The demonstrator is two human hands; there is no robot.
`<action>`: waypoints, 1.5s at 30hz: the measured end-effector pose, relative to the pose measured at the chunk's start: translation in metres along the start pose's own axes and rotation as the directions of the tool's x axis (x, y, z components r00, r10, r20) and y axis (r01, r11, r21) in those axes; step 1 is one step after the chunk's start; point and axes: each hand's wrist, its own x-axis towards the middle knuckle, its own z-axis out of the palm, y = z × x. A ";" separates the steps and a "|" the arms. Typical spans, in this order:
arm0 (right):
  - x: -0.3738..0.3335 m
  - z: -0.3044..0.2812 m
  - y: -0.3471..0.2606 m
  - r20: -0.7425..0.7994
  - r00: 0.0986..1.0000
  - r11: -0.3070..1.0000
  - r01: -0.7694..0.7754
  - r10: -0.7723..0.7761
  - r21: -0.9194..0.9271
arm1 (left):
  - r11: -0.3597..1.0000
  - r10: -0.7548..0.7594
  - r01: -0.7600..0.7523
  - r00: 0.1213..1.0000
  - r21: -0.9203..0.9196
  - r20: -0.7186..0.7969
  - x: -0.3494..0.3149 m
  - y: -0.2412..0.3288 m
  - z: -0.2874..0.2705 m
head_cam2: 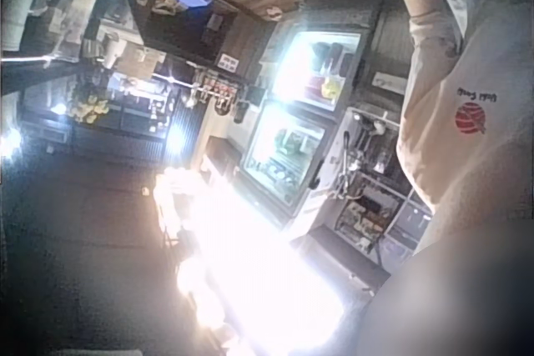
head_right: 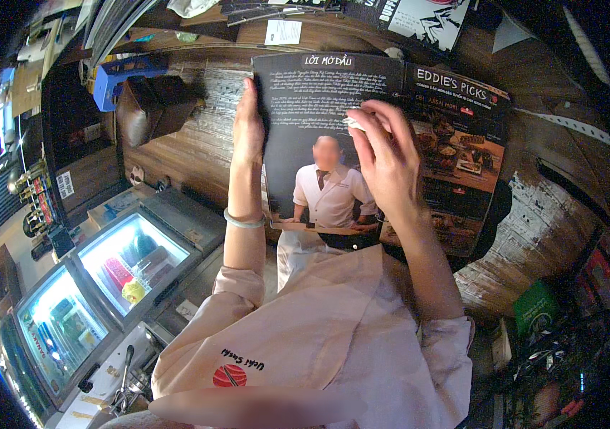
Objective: The person repairs a restaurant menu binder by inserting a white plastic strip into the metal ring mechanism. They open and close the menu, align the strip with the rings, and secure it in place. The task is performed at a counter with other menus and equipment visible.
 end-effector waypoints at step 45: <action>0.075 0.074 -0.007 -0.045 0.955 0.956 0.293 -0.292 0.009 | 0.992 0.117 -0.107 0.974 -0.059 0.192 -0.002 -0.012 -0.010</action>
